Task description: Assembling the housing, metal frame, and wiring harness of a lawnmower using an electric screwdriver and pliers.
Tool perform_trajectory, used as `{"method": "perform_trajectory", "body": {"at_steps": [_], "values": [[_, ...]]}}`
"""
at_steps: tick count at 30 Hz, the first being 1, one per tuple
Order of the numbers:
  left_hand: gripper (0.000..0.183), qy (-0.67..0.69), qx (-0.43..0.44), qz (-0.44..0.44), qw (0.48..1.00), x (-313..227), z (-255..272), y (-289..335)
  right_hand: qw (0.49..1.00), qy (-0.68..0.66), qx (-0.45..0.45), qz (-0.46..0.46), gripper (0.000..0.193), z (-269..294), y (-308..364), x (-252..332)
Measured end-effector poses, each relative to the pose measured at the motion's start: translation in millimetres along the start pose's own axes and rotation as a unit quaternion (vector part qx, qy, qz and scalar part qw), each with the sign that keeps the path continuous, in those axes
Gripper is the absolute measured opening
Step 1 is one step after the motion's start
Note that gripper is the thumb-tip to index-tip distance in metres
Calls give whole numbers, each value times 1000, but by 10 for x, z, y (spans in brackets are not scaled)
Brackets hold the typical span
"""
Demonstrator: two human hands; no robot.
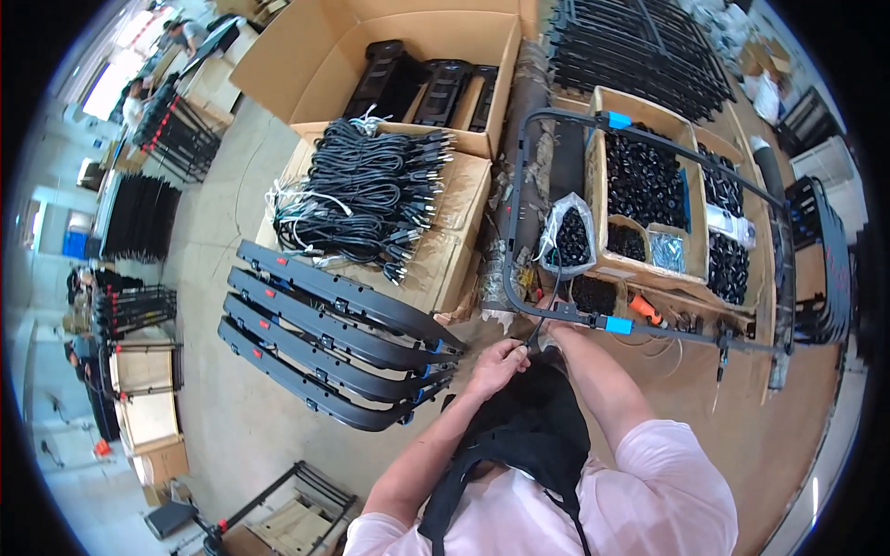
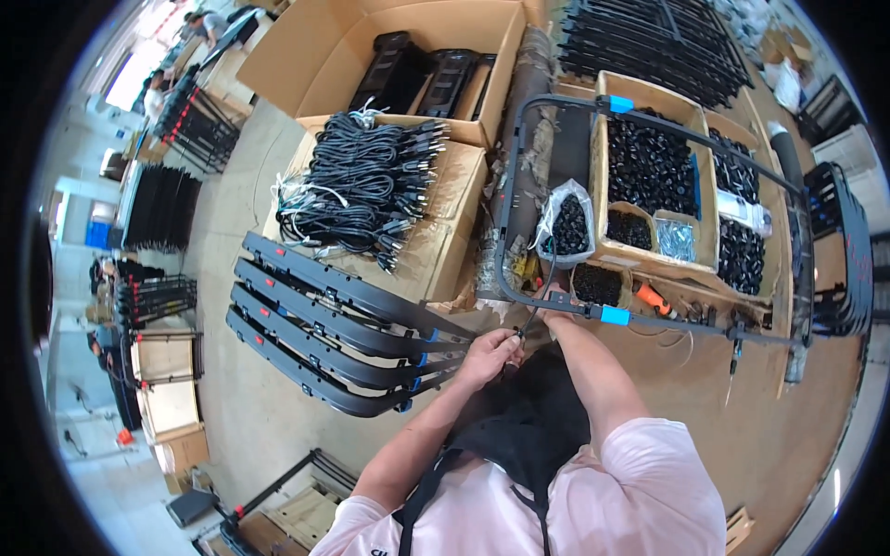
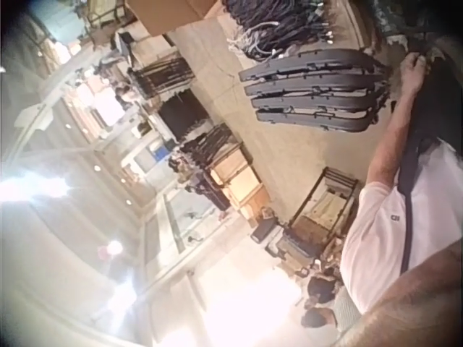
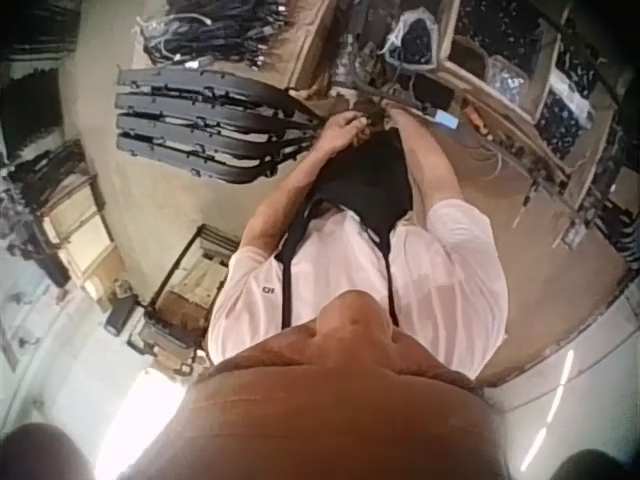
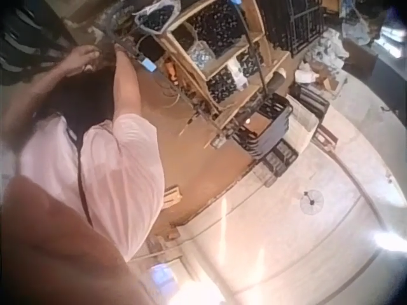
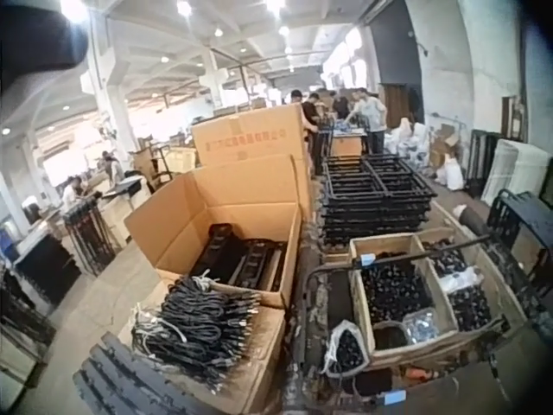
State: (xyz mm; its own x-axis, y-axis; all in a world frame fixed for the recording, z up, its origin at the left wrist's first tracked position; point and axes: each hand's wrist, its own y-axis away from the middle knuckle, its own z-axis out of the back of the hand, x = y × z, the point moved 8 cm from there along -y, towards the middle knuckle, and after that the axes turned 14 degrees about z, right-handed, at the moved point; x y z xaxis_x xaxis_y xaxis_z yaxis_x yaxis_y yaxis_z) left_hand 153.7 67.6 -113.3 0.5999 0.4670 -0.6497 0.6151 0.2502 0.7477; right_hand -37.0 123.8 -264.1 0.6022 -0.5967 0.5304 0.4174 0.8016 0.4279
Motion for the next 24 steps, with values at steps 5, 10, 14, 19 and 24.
{"method": "perform_trajectory", "body": {"at_steps": [5,10,14,19,24], "values": [[28,88,12,12,996,216,58,-29,979,-168,56,-100,44,231,1065,596],[29,110,37,23,993,145,-136,-39,977,-155,63,-130,64,535,2106,865],[29,97,20,20,995,146,-162,-65,986,-156,-42,-34,70,663,2268,1059],[27,34,-12,4,999,93,-177,-67,990,-117,-82,20,77,647,2303,1137],[29,-21,-58,10,998,80,-207,-71,991,-96,-83,32,79,679,2299,1140]]}}
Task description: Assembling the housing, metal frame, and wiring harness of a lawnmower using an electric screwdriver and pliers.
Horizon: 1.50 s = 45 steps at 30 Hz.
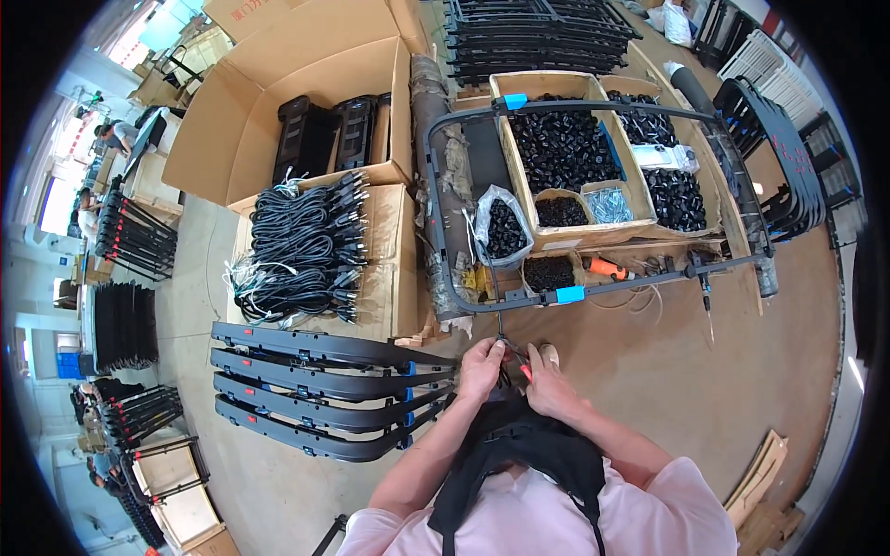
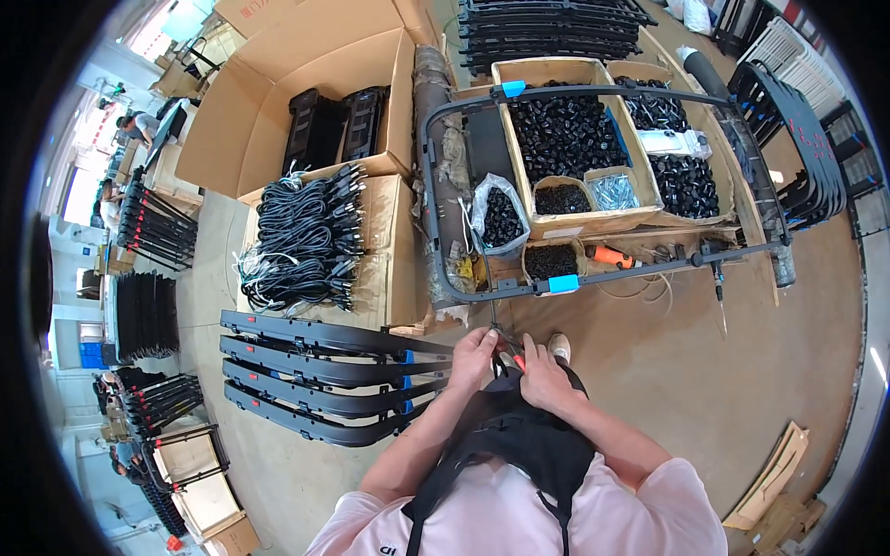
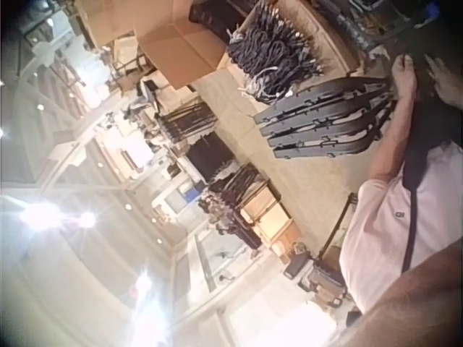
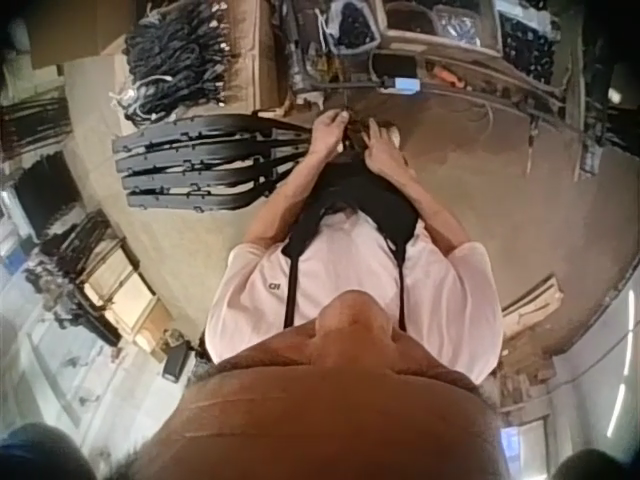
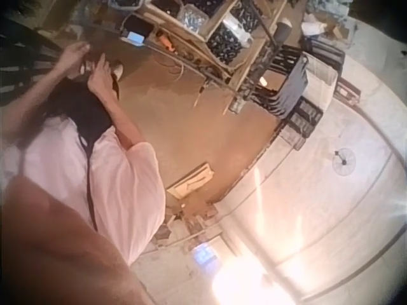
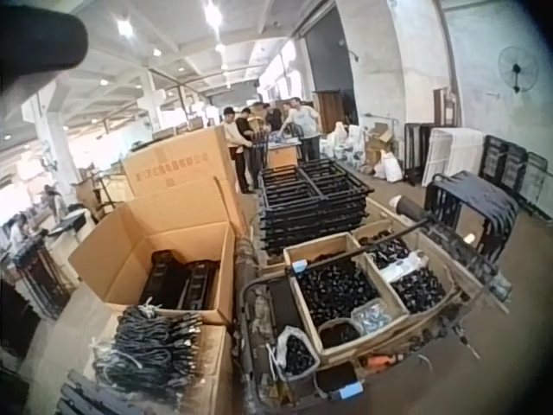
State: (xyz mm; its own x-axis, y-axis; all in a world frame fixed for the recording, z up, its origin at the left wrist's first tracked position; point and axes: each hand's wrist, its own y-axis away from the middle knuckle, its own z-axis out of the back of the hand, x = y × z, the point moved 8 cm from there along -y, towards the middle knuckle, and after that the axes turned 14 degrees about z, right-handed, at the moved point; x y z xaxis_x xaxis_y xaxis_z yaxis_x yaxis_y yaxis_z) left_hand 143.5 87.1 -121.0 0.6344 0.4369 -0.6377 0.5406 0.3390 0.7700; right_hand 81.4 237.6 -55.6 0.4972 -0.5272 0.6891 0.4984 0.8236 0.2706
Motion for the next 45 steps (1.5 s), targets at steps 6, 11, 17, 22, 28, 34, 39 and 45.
{"method": "perform_trajectory", "body": {"at_steps": [6,11,17,22,28,34,39,45], "values": [[33,-63,-75,-41,994,52,26,-37,998,27,52,21,78,109,-45,52],[28,-129,-114,-124,977,-230,-95,142,996,47,65,43,77,194,-54,-42],[36,14,-15,11,1000,-222,-123,45,985,115,74,103,90,452,-10,13],[41,-16,-59,26,998,-290,-115,-14,991,38,39,121,100,523,-19,-30],[40,-70,-60,11,996,-411,-20,-35,990,32,54,129,99,578,2,122],[47,-475,-246,-111,838,-1305,180,152,991,60,3,115,96,645,74,309],[42,-583,-305,-388,645,-1884,-34,237,993,74,-58,71,94,458,35,446],[41,-546,-130,-384,733,-1762,-66,-224,988,110,-110,7,91,282,-52,650]]}}
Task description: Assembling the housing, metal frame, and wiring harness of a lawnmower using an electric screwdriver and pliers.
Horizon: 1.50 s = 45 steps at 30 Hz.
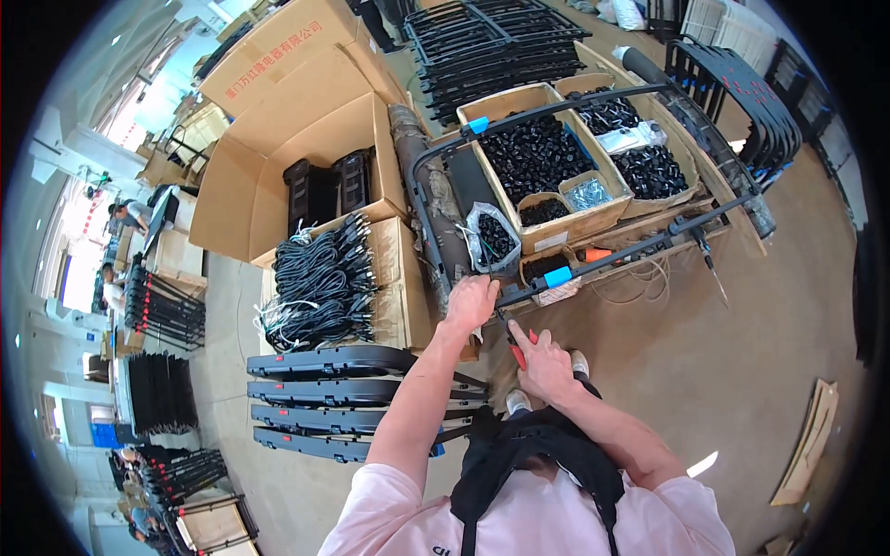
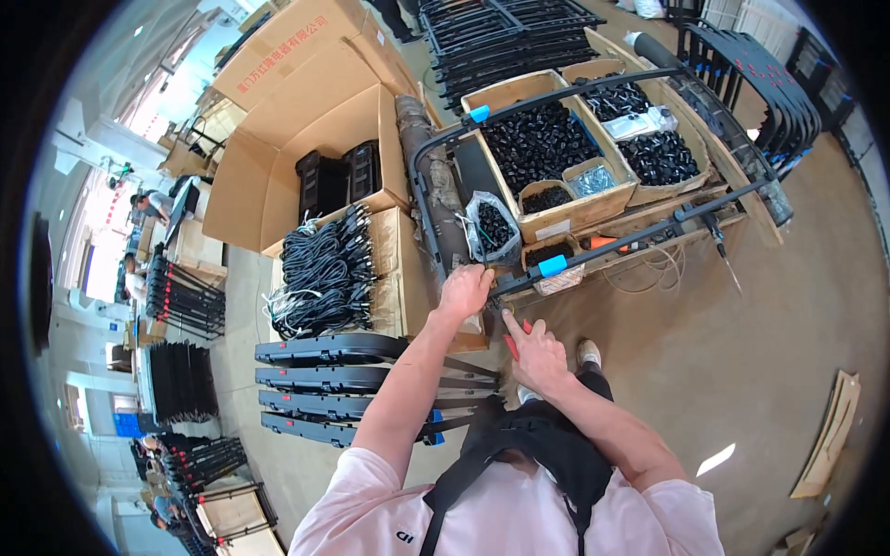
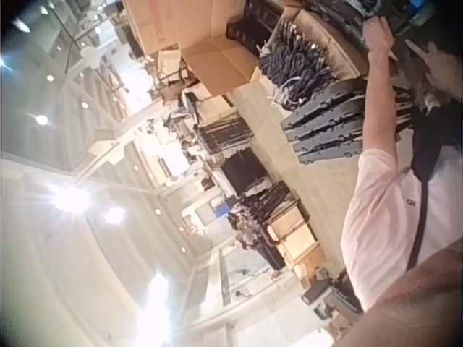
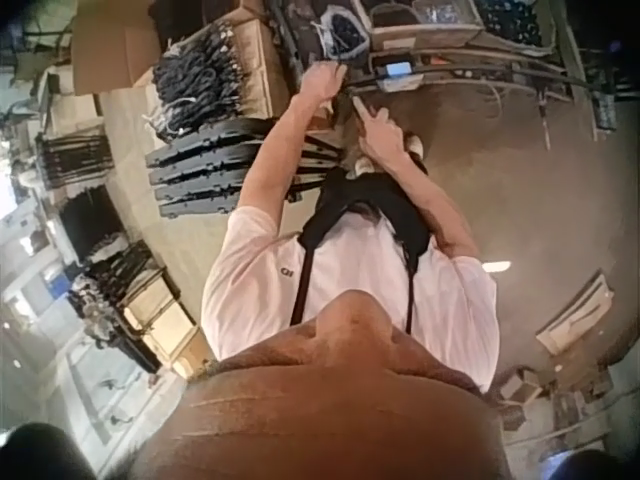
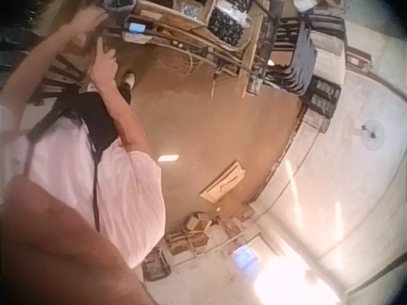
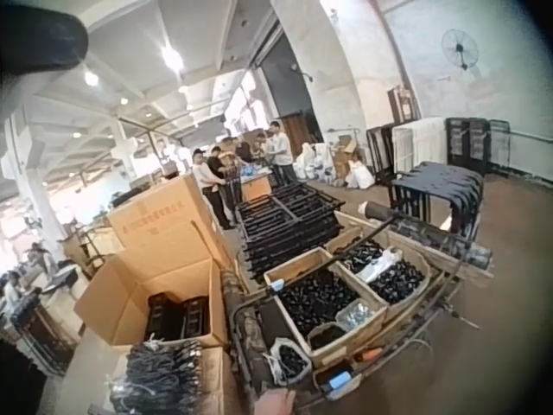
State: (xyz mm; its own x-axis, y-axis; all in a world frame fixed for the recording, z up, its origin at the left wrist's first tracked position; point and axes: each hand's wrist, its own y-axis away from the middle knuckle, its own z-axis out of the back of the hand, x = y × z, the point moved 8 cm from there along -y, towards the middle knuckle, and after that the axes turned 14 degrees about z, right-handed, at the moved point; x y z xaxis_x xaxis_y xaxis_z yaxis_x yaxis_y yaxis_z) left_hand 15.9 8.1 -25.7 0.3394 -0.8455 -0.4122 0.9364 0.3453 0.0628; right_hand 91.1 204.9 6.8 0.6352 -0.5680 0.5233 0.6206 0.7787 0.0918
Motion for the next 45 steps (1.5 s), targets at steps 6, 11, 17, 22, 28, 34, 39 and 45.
{"method": "perform_trajectory", "body": {"at_steps": [6,11,17,22,28,34,39,45], "values": [[39,-11,-15,16,1000,-94,17,15,997,35,-6,-65,93,-128,-20,110],[41,-12,-22,53,998,-72,7,-35,993,60,-17,-96,95,-233,-78,246],[42,-3,-23,87,996,31,-67,-81,988,86,0,-125,97,-333,-146,300],[40,16,-28,94,995,75,-76,-99,982,-91,3,-166,104,-285,-105,58],[40,16,-19,104,994,39,-47,-84,734,-674,-62,-63,109,-1050,-108,-482],[40,20,-16,109,994,-1,-51,-96,748,-650,1,-130,100,-1098,-135,-529],[40,17,-19,131,991,102,-59,-96,953,-204,168,-151,77,-551,-202,-495],[39,14,-16,143,990,9,-48,-128,941,-221,158,-203,58,-652,164,-1041]]}}
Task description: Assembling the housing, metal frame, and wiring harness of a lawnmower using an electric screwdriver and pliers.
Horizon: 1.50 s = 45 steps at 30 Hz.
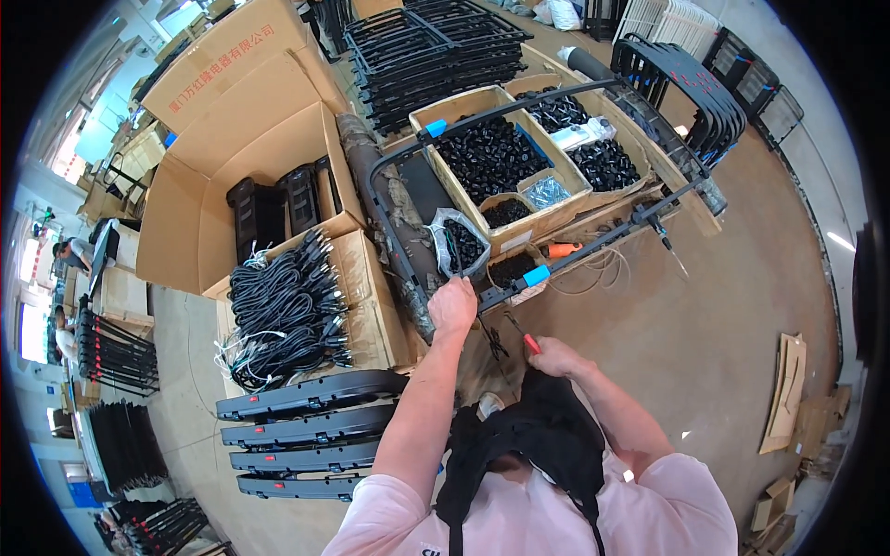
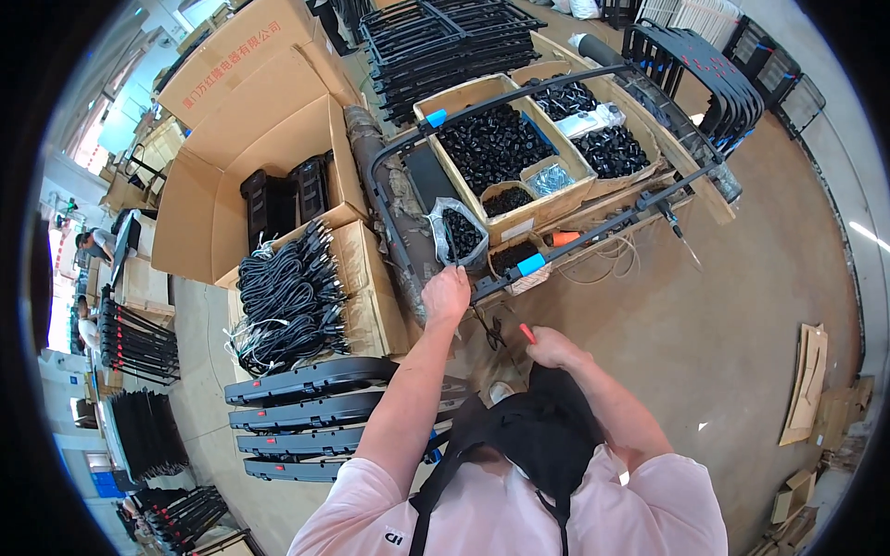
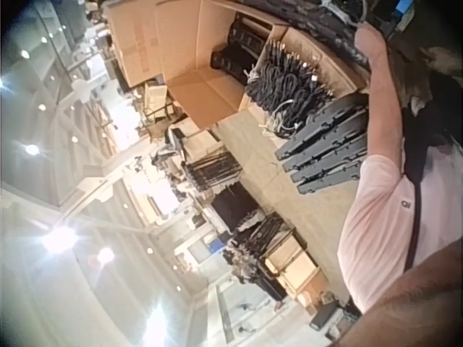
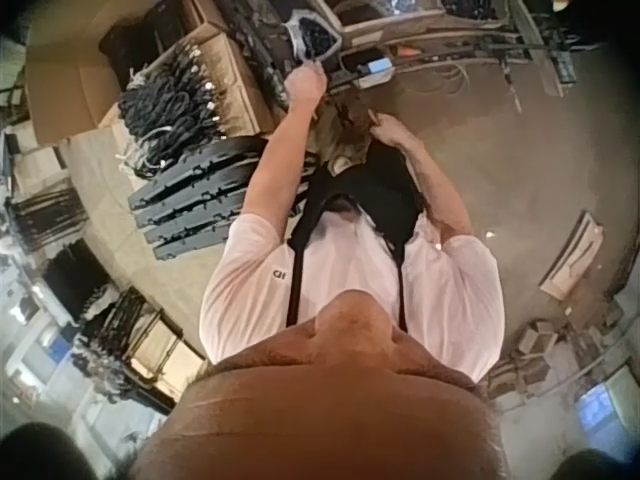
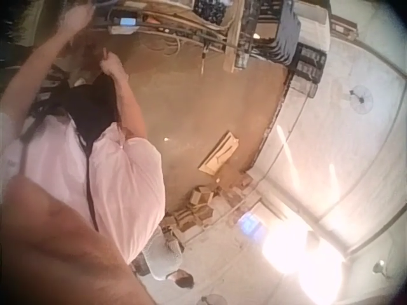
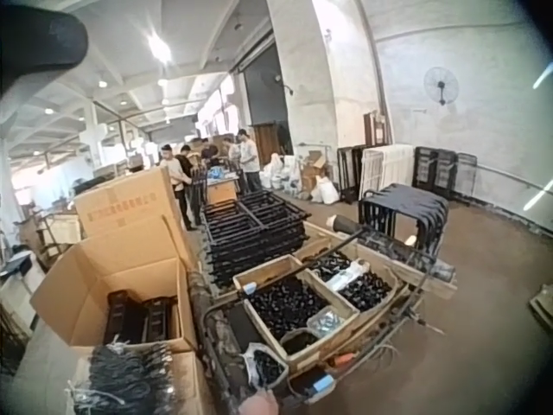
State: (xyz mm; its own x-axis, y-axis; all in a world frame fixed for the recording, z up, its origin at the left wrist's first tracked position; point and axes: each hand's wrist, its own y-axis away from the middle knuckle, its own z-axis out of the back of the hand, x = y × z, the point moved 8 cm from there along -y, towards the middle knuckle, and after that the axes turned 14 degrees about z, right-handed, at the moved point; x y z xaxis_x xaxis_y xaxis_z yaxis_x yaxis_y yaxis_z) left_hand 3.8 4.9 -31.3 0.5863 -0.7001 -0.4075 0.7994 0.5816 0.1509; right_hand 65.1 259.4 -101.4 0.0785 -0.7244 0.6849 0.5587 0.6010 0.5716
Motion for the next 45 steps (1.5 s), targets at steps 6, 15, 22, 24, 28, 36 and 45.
{"method": "perform_trajectory", "body": {"at_steps": [6,15,22,24,28,36,45], "values": [[31,-5,-38,1,999,-50,-3,28,995,35,-88,-41,63,235,-518,-145],[26,31,-53,-5,998,-139,43,-4,928,-365,-68,-20,34,-1040,-2462,-1553],[26,48,-27,73,996,-44,95,-10,821,-567,-43,48,19,-1530,-2322,-1243],[32,73,-13,105,992,-70,132,-36,830,-556,-12,54,18,-1304,-2325,-895],[32,254,-40,172,951,297,336,-347,849,-522,28,77,17,-909,-1917,-933],[28,117,-226,186,949,868,2043,-2270,901,-419,47,101,13,161,-1236,-1495],[37,-61,26,342,937,2182,1323,-4444,908,-344,-122,-208,36,945,-35,-1994]]}}
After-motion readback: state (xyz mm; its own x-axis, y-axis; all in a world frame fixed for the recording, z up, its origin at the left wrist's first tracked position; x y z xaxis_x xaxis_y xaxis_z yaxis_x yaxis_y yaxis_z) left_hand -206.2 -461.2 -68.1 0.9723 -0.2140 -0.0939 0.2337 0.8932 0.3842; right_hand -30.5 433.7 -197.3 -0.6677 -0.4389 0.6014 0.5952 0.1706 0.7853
